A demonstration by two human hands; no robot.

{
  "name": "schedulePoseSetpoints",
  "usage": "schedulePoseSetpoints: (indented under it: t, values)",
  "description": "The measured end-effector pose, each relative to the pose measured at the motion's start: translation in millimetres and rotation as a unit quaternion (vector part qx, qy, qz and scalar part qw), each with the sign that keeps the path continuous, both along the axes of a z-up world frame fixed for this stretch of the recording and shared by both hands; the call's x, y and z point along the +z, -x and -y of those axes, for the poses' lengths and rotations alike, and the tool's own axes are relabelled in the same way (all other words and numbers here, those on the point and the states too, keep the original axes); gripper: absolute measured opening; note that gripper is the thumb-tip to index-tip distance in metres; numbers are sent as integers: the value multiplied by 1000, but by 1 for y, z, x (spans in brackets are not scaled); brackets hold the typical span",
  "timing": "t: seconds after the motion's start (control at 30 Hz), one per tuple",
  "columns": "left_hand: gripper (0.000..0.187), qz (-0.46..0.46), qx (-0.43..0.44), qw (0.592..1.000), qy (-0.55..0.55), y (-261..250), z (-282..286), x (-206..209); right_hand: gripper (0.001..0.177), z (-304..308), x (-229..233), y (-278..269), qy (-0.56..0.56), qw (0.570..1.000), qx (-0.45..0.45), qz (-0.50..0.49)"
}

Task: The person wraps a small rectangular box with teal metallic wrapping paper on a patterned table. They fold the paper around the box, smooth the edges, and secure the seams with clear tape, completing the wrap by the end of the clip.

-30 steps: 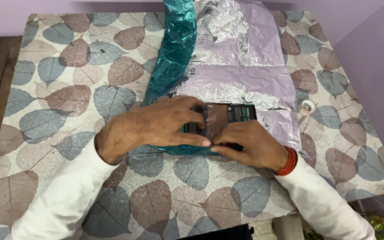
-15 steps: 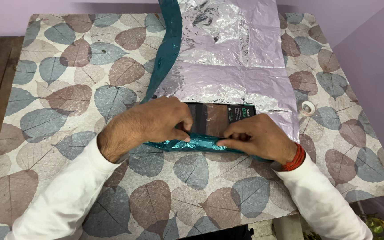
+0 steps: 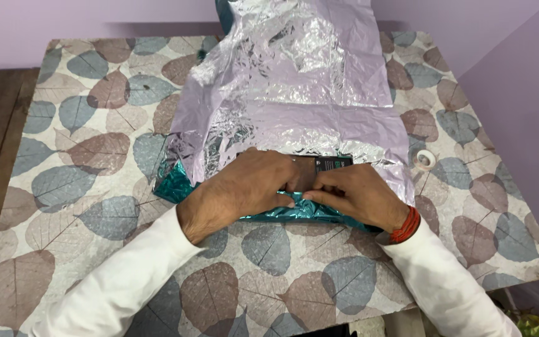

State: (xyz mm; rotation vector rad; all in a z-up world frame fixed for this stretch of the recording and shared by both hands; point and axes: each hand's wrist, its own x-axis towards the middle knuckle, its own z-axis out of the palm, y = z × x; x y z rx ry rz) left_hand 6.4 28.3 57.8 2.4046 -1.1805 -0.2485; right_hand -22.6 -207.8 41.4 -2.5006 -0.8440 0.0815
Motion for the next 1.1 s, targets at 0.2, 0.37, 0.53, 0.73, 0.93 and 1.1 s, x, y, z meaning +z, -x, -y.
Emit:
schedulePoseSetpoints:
  t: [0.2,0.37,0.53,0.73,0.93,1.1]
  values:
    - [19,-40,5,999,-24,-12,3,-16,35,-5,5,7,-23,1000,13,11]
    - [21,-56,-5,998,-39,-18,4,-24,26,-3,0,5,-16,1000,-17,2]
    - [25,-90,12,994,-54,-19,3,-22,26,1,-2,2,-16,1000,-26,-5]
    - [25,-112,-20,993,8,-28,0,-26,32,2,2,3,-15,1000,-7,-15]
    - [26,-107,-18,994,-13,-31,1,-32,30,5,-4,0,-12,999,-29,-44]
    - [24,-100,-26,994,-42,-33,2,-30,41,5,-5,-2,53,997,-49,-41]
